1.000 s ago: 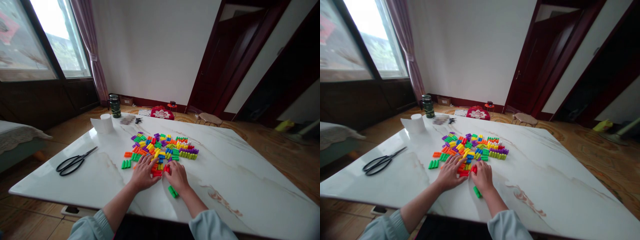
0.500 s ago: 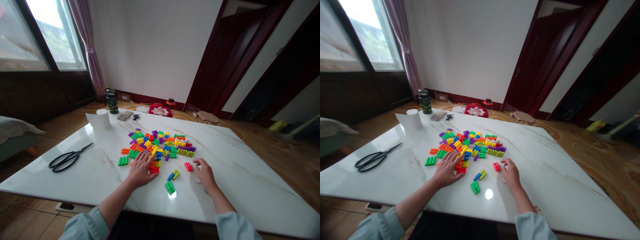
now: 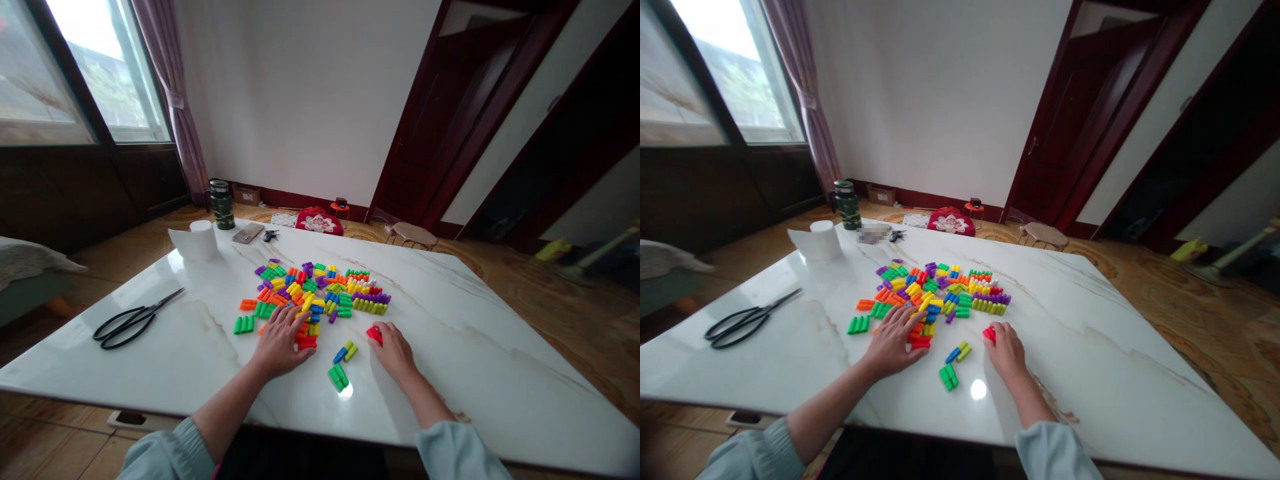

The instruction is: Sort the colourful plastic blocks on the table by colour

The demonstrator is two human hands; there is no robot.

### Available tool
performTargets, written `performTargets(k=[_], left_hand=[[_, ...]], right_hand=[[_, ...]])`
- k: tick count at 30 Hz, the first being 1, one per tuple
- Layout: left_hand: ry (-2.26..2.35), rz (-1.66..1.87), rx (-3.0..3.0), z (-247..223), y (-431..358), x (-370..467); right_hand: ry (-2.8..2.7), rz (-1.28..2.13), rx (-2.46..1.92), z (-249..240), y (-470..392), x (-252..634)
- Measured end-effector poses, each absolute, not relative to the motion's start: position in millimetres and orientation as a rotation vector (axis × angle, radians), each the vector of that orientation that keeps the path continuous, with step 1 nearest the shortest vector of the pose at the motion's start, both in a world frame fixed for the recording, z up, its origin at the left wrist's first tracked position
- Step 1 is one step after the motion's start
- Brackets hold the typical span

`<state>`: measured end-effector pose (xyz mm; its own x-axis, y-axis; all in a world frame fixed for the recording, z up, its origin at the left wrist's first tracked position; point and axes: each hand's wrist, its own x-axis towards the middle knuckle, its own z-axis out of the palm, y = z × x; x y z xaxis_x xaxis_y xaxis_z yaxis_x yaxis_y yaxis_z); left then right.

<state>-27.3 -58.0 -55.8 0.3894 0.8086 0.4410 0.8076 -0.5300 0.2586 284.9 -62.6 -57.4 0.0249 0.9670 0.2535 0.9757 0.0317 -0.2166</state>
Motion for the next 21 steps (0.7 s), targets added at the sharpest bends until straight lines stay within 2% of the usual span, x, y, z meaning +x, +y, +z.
performTargets(k=[3,11,17,21], left_hand=[[1.533,0.825,2.613,-56.9,-57.8,-27.1],[1.532,0.848,2.616,-57.9,-57.9,-27.1],[1.535,0.813,2.601,-54.6,-59.2,-26.8],[1.538,0.831,2.594,-54.3,-59.6,-26.7]], right_hand=[[-1.939,-0.065,-1.978,-56.9,-62.4,277.0],[-1.899,0.114,-1.881,-39.6,-18.6,275.5],[-1.860,0.154,-1.778,-50.0,-5.1,270.2],[-1.618,0.239,-1.656,-61.5,-10.3,263.8]])
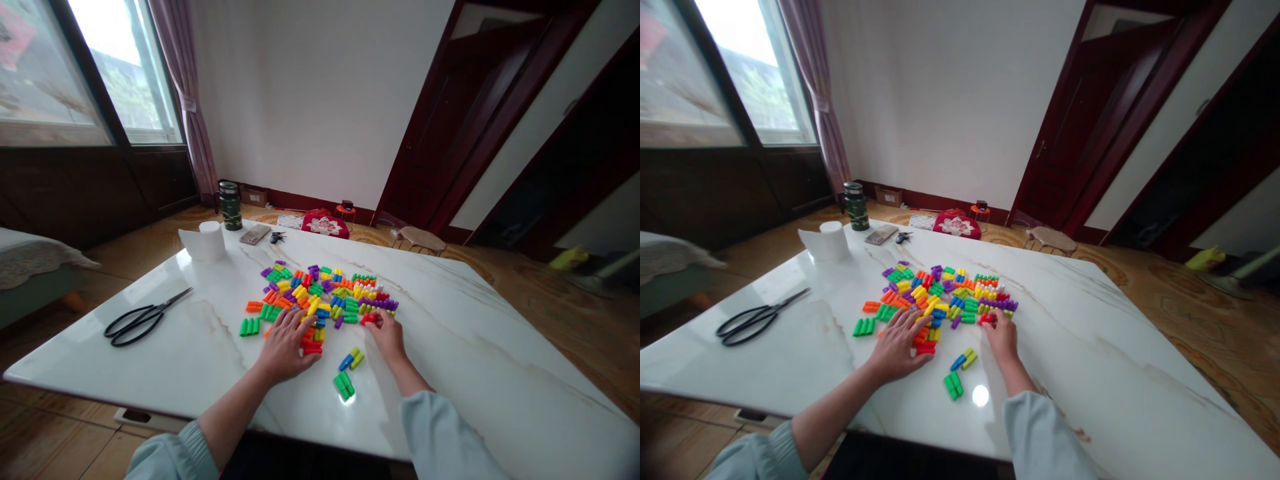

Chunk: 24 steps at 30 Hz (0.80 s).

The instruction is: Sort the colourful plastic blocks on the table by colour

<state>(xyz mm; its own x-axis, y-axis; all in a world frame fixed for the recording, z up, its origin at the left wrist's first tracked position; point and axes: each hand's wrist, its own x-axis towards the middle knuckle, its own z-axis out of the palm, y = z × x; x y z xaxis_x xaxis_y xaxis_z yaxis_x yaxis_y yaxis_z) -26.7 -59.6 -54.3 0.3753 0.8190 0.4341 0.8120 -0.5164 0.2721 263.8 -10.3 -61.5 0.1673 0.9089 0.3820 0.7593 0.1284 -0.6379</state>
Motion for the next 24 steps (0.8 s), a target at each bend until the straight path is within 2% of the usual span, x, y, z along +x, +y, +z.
performTargets(k=[9,14,20,24], left_hand=[[1.532,0.837,2.571,-54.9,-59.3,-26.7],[1.506,0.817,2.565,-48.3,-60.4,-28.4],[1.501,0.826,2.573,-46.6,-60.6,-30.6],[1.512,0.853,2.592,-48.3,-60.1,-29.9]], right_hand=[[-1.482,0.200,-1.597,-69.9,-8.8,258.4],[-1.479,0.028,-1.565,-60.5,-28.2,244.7],[-1.869,0.106,-1.323,-44.7,-71.7,187.6],[-2.139,0.144,-1.363,-40.7,-85.3,153.4]])
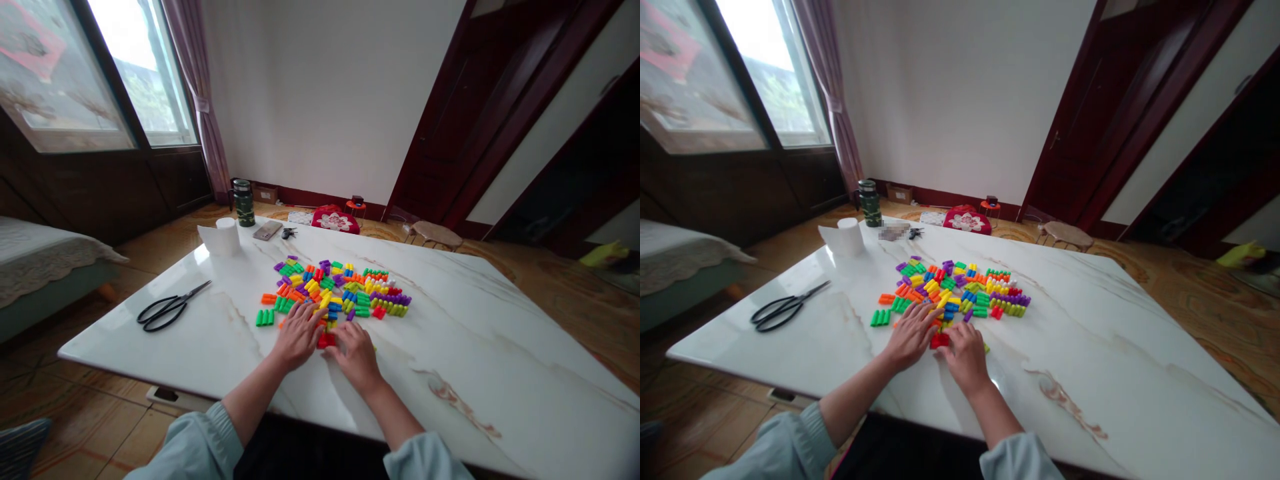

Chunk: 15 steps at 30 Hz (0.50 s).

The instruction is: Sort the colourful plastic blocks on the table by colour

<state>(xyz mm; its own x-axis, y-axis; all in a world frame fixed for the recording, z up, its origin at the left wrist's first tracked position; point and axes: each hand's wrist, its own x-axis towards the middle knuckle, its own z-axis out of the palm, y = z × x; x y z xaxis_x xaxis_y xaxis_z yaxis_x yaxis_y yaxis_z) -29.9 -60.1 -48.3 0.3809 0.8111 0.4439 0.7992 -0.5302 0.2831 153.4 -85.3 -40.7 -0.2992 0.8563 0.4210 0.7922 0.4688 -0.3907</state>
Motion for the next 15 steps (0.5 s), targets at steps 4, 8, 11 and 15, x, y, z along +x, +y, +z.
performTargets(k=[4,8,11,15], left_hand=[[1.521,0.864,2.608,-51.2,-58.2,-29.4],[1.521,0.877,2.615,-54.8,-56.3,-29.5],[1.511,0.891,2.616,-56.0,-55.8,-29.5],[1.514,0.900,2.619,-55.2,-56.1,-29.4]], right_hand=[[-2.232,0.100,-1.505,-44.5,-91.3,137.2],[-2.268,0.013,-1.469,-51.0,-95.1,137.2],[-2.254,0.022,-1.403,-54.7,-93.3,145.0],[-2.150,0.145,-1.327,-52.2,-87.1,156.5]])
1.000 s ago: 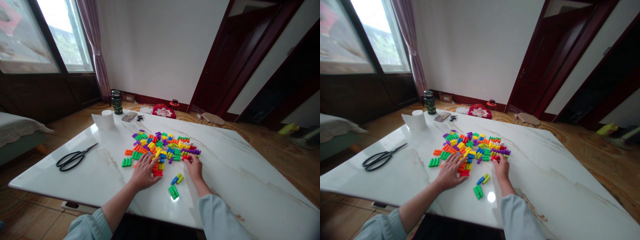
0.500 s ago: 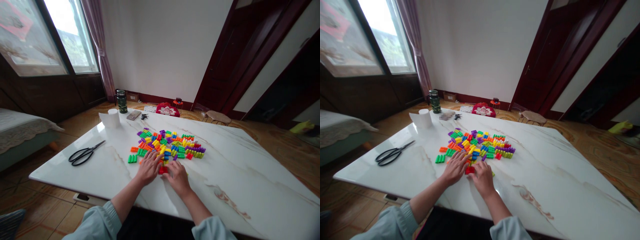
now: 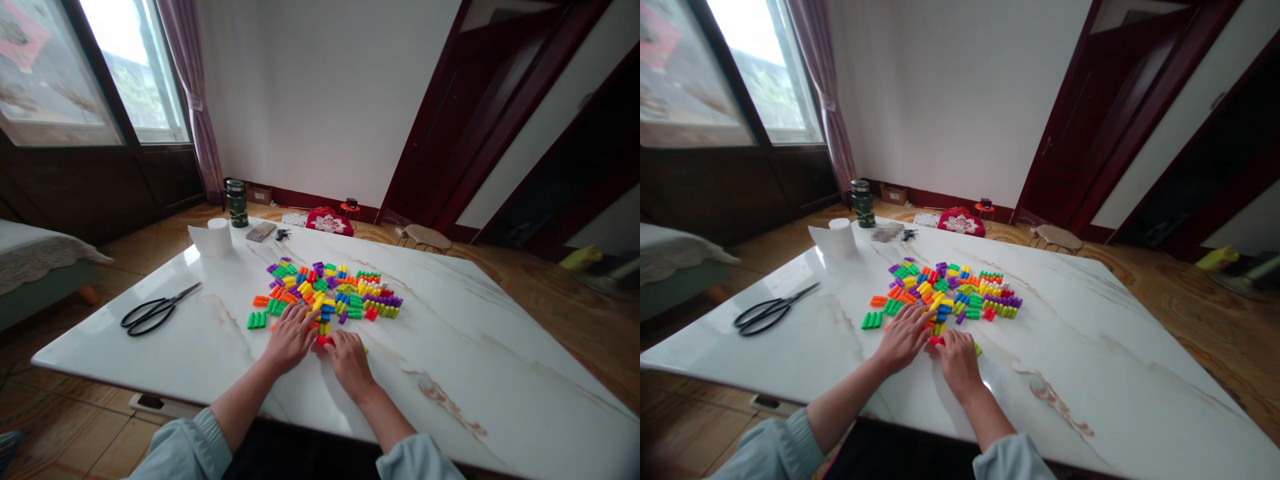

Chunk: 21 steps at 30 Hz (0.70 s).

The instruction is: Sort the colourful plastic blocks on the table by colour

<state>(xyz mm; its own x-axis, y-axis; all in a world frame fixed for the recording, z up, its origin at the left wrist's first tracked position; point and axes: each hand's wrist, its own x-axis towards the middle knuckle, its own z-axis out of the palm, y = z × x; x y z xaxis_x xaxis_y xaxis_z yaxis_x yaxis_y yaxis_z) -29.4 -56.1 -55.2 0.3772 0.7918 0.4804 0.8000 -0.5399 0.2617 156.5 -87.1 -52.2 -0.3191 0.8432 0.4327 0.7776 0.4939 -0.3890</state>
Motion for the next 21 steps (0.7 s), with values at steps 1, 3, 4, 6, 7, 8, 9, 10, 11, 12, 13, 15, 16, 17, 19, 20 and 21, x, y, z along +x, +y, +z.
performTargets(k=[1,3,4,6,7,8,9,10,11,12,13,15,16,17,19,20,21], left_hand=[[-1.501,-0.894,-2.594,-54.7,-56.3,-29.4],[-1.510,-0.891,-2.596,-53.6,-56.9,-29.4],[-1.518,-0.887,-2.598,-53.0,-57.3,-29.5],[-1.529,-0.874,-2.605,-52.1,-57.9,-29.6],[-1.531,-0.867,-2.609,-51.8,-58.1,-29.6],[-1.530,-0.861,-2.612,-51.7,-58.3,-29.6],[-1.529,-0.860,-2.614,-51.9,-58.3,-29.5],[-1.527,-0.862,-2.613,-52.2,-58.2,-29.4],[-1.526,-0.867,-2.612,-52.6,-58.0,-29.2],[-1.526,-0.873,-2.610,-53.2,-57.8,-29.0],[-1.527,-0.878,-2.609,-53.8,-57.5,-28.9],[-1.527,-0.886,-2.605,-55.2,-56.7,-28.7],[-1.523,-0.891,-2.601,-55.8,-56.3,-28.7],[-1.516,-0.897,-2.596,-56.3,-55.9,-28.8],[-1.497,-0.903,-2.586,-57.1,-55.0,-29.1],[-1.489,-0.901,-2.582,-57.3,-54.7,-29.2],[-1.483,-0.895,-2.579,-57.3,-54.4,-29.3]], right_hand=[[-2.076,0.207,-1.320,-49.6,-85.6,159.2],[-1.868,0.359,-1.326,-42.7,-82.5,166.8],[-1.755,0.425,-1.335,-39.3,-80.5,172.7],[-1.560,0.485,-1.377,-34.7,-75.0,190.5],[-1.489,0.473,-1.414,-34.2,-71.4,202.8],[-1.435,0.444,-1.465,-34.9,-67.3,216.9],[-1.412,0.421,-1.523,-36.5,-62.9,232.4],[-1.404,0.387,-1.579,-38.7,-58.3,248.6],[-1.417,0.346,-1.639,-40.9,-53.7,264.7],[-1.456,0.294,-1.693,-42.7,-49.4,279.7],[-1.517,0.221,-1.732,-43.8,-45.3,293.0],[-1.668,0.117,-1.774,-43.8,-38.3,312.6],[-1.737,0.090,-1.789,-43.2,-35.4,318.5],[-1.794,0.081,-1.806,-42.6,-32.9,321.9],[-1.862,0.082,-1.837,-42.6,-28.9,322.6],[-1.876,0.085,-1.841,-43.8,-27.3,320.9],[-1.878,0.088,-1.833,-45.7,-25.9,318.4]])
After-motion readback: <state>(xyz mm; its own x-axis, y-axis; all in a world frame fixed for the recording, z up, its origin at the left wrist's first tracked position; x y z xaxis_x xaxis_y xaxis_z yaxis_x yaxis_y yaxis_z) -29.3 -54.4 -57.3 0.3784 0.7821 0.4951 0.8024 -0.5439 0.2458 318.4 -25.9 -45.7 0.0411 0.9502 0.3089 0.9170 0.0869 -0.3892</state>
